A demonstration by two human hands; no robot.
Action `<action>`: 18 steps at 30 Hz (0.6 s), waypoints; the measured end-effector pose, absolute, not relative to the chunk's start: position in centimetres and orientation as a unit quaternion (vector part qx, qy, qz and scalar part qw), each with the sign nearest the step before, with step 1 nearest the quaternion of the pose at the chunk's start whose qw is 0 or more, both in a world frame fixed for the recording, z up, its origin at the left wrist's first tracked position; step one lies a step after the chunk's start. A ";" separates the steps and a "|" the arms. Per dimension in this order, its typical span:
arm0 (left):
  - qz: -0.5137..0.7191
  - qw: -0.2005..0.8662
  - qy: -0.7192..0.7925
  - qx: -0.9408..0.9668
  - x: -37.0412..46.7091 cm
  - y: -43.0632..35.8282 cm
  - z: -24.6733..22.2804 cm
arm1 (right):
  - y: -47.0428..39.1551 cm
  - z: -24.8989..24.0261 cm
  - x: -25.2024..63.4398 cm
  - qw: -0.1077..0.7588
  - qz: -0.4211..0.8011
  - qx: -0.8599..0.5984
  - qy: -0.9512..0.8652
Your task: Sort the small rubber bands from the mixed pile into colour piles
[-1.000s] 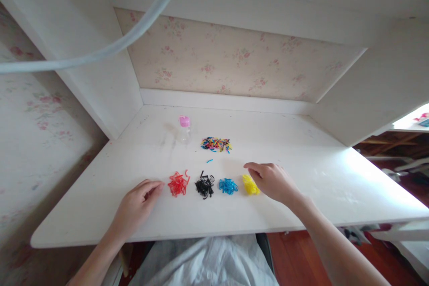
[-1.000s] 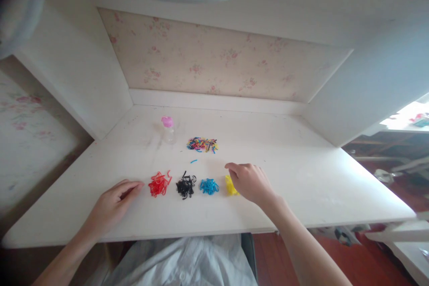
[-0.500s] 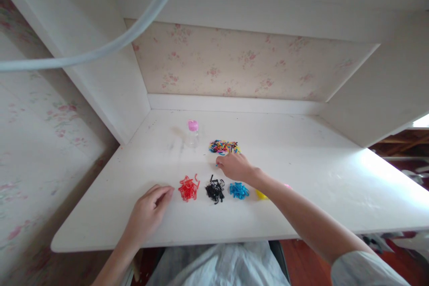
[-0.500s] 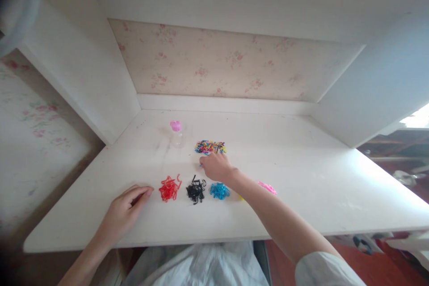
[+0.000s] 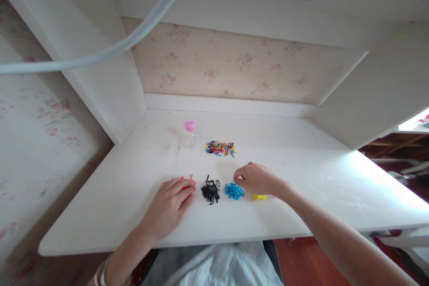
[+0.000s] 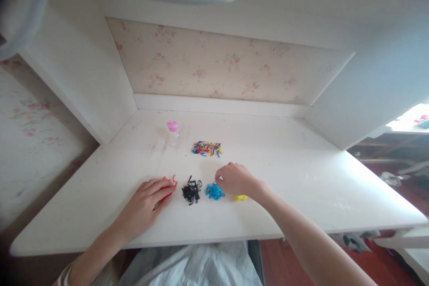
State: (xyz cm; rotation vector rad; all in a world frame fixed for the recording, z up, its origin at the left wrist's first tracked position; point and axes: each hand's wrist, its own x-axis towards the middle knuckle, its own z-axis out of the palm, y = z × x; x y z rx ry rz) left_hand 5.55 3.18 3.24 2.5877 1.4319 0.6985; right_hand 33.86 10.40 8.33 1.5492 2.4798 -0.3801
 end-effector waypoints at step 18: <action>0.175 0.011 0.461 0.870 6.6 5.3 4.1 | 15.6 5.8 34.2 0.061 -0.080 0.663 0.742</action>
